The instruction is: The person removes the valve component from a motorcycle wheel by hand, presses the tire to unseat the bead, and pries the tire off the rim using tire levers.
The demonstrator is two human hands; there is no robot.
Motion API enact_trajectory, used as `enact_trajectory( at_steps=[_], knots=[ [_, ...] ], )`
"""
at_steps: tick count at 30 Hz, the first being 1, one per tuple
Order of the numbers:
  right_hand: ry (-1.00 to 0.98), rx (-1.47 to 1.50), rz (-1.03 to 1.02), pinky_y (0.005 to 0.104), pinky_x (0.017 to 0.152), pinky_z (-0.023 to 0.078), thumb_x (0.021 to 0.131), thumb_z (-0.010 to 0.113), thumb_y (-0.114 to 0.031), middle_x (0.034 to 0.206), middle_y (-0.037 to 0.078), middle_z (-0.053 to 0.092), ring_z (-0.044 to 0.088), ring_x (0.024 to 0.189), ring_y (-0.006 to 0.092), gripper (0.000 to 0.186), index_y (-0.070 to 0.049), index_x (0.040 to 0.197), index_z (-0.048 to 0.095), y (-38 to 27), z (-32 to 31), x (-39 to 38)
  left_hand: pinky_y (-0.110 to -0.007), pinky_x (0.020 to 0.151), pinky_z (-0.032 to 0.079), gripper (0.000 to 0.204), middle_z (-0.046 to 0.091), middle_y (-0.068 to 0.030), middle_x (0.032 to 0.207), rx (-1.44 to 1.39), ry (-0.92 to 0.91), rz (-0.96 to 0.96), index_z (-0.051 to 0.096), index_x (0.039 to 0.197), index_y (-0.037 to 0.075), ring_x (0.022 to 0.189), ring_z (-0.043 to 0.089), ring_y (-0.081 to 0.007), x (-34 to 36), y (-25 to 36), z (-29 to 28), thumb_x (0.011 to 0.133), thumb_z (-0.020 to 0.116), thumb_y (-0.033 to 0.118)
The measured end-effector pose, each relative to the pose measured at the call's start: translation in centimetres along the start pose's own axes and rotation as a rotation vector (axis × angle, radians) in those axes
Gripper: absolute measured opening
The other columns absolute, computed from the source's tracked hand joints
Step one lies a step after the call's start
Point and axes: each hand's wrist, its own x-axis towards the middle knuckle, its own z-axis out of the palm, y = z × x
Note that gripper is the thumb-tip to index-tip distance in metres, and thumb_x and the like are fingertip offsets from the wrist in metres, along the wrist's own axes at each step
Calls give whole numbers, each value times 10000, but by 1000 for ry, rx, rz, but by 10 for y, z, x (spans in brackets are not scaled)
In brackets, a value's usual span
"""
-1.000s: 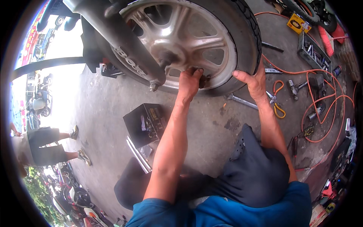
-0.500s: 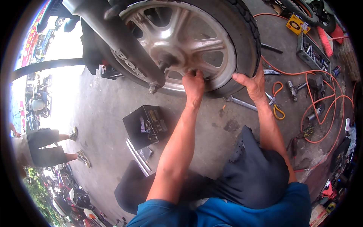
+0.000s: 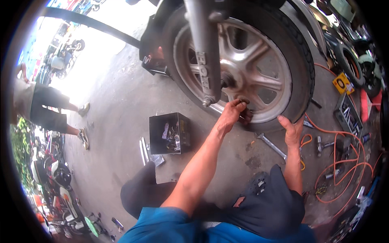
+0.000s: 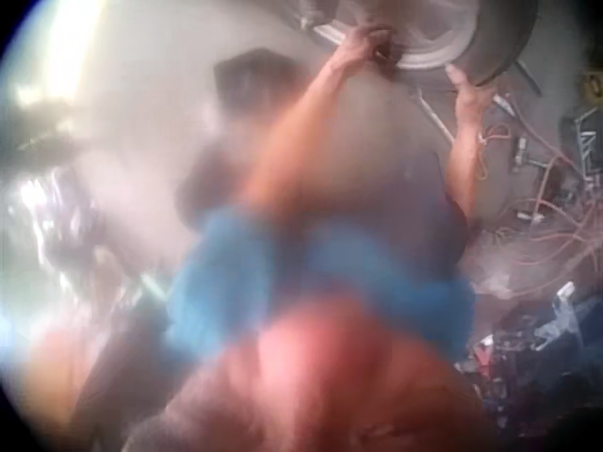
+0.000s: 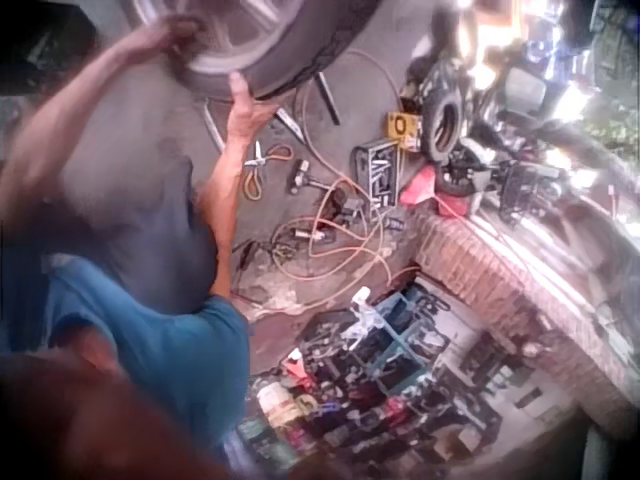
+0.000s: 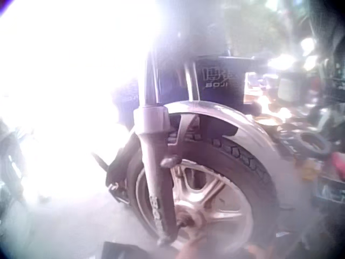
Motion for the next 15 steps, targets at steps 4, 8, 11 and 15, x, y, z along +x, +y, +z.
enact_trajectory(
  at_steps=[4,8,11,15],
  knots=[
    [23,-69,100,340,1102,255,694,717,-205,1375,131,463,421,1271,244,818,27,1402,381,4,-1,-5,-305,531,460,230,649,-83,658,354,41,100,657,853,11,582,605,-164,2,5,-2,943,550,194],
    [52,-70,82,341,1107,245,696,716,-195,1384,125,453,412,1279,243,812,28,1402,384,10,-6,-4,-504,750,483,290,649,-250,776,673,440,205,659,803,-7,824,624,-448,18,-24,21,832,603,276],
    [59,-44,109,356,1102,246,694,750,-221,1371,134,425,396,1274,253,845,13,1401,351,11,-1,-3,-506,750,483,274,651,-257,789,672,461,231,656,824,-4,827,630,-443,23,-28,21,840,591,261],
    [78,-30,138,356,1100,253,684,756,-221,1366,132,430,402,1270,253,866,6,1405,335,6,-3,-4,-506,752,480,256,653,-259,792,659,449,243,641,855,-9,826,630,-445,21,-33,29,853,576,238]
  ],
)
